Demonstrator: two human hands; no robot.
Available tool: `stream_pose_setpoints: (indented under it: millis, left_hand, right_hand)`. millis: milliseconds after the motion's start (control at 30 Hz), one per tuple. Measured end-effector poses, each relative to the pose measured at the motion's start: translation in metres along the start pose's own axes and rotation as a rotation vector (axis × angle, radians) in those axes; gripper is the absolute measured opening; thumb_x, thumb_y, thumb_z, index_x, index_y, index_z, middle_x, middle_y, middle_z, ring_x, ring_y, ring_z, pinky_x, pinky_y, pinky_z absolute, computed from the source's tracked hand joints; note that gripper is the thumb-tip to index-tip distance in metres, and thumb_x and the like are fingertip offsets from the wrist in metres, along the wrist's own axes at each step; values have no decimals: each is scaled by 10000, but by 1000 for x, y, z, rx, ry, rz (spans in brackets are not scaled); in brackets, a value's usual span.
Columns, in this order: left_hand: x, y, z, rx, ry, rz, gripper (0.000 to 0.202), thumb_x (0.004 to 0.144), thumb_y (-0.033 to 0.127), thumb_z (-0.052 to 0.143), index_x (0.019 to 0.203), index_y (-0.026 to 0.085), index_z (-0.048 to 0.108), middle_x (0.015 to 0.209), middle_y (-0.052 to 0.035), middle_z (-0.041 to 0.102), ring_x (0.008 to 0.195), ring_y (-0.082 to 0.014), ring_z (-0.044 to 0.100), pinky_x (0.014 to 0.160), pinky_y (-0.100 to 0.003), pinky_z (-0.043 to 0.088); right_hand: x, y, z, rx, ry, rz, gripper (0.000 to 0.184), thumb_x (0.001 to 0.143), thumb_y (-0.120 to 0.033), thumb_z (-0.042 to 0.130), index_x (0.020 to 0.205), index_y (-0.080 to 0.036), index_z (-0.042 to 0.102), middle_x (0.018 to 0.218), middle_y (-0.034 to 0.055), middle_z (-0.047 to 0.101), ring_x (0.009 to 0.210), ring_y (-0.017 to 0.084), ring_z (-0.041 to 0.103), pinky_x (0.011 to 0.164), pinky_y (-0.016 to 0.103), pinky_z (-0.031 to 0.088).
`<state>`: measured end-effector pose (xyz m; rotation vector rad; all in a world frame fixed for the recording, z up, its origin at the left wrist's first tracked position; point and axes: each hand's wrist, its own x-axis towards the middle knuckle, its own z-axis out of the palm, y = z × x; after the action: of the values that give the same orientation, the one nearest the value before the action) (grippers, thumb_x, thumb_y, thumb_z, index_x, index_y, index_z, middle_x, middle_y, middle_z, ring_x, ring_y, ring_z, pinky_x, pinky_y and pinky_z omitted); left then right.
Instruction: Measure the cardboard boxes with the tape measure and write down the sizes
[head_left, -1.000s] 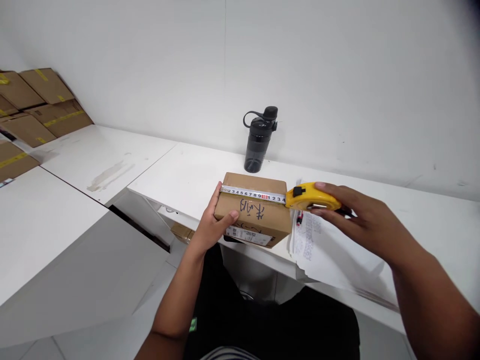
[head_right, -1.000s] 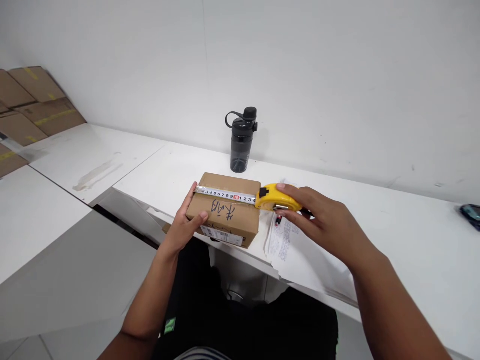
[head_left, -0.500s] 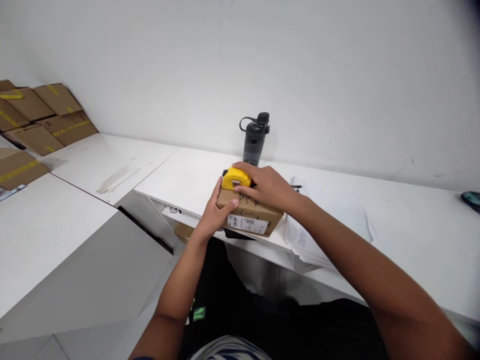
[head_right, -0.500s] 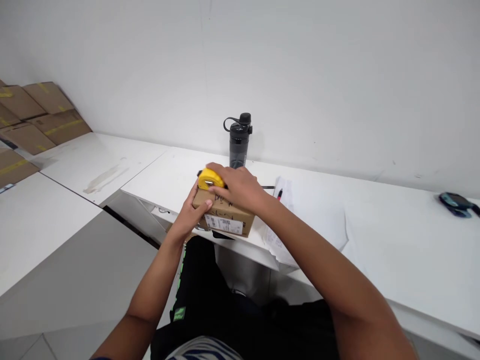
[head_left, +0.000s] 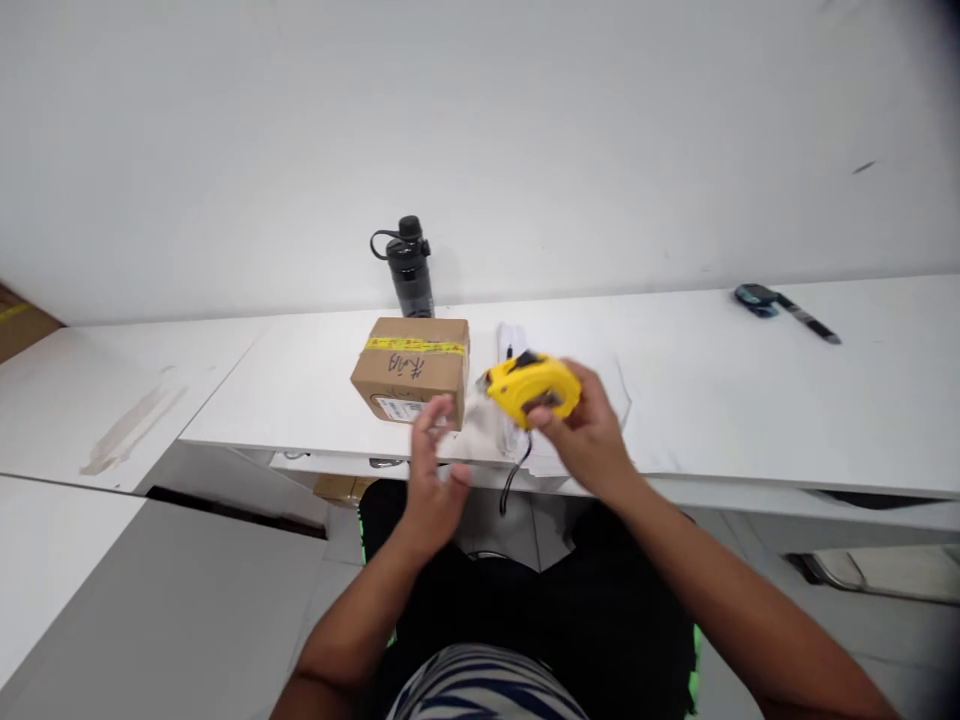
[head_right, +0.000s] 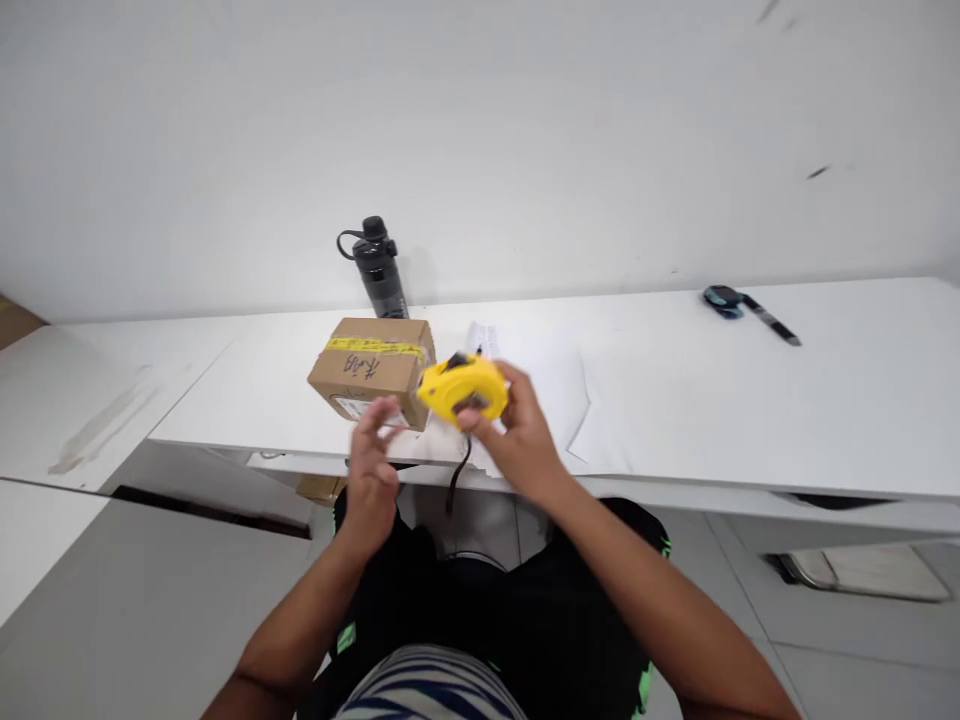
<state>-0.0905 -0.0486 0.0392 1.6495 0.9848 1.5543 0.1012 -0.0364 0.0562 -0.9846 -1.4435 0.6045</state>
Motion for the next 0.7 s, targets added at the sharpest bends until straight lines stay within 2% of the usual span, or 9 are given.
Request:
stream_pose_setpoints:
  millis: [67,133,200,267,333,400,500,600,700]
  left_hand:
    - [-17,-2,26,-220,-110,-200,777,747,729,580,1319,219,453,1301,-142,562,1195,-274,563,982,-393,486]
    - [-25,-8,40,-316,-69,-378,653,768,696,591,1191,206,501,1110,-103,640,984,-218,641,838,-333,537]
    - [-28,-13,39,-316,-16,-467,540,776,645,624,1066,203,512,959,-54,646,822,-167,637,726,-285,538]
    - [-30,-15,31,-277,-32,-505,516,734,598,697,1002,205,498,894,-24,631,756,-142,619,679,-260,530]
    - [-34,-15,23,-240,-61,-553,523,728,550,724,1045,217,475,897,-13,628,744,-134,620,676,-257,531]
    - [-38,-15,21,-203,-71,-578,564,758,496,714,1163,239,417,966,-22,635,788,-140,638,714,-273,538]
    - [-42,-20,21,-128,-41,-569,639,783,419,703,1253,264,297,1055,-37,621,870,-154,652,788,-319,540]
    - [-42,-32,10,-2,80,-536,613,743,364,727,1160,244,295,1003,-32,591,848,-159,646,795,-343,532]
    - [-39,-43,-14,176,270,-464,578,660,327,770,1012,231,322,951,-28,530,833,-161,617,792,-340,514]
  right_hand:
    - [-29,3,-3,-62,-141,-17,645,852,-612,574,1376,-268,420,1192,105,660,979,241,689,763,346,581]
    - [-43,3,-11,-122,-338,-47,665,893,-691,399,1375,-239,476,1118,104,700,941,241,700,767,346,570]
    - [-36,7,-23,-205,-464,-21,712,935,-691,183,1297,-233,591,977,79,737,852,221,710,729,332,556]
    - [-8,16,-34,-420,-464,38,677,983,-599,140,1204,-244,673,924,65,748,820,212,706,705,321,534]
    - [32,34,-38,-777,-430,47,499,1005,-471,288,1272,-240,641,1028,89,739,876,240,699,717,337,509]
    - [70,56,-34,-1097,-574,-18,451,982,-258,357,1393,-230,539,1064,131,717,823,251,691,673,338,468]
    - [103,83,-27,-1260,-791,-88,581,870,-44,407,1385,-273,547,1071,133,695,776,220,676,641,314,413]
    - [104,94,-40,-1261,-771,-102,499,853,-46,414,1227,-248,676,1051,123,695,799,220,665,638,316,393]
    - [95,93,-62,-1260,-564,-47,452,897,-114,375,1245,-196,651,1107,128,683,787,222,654,614,318,383]
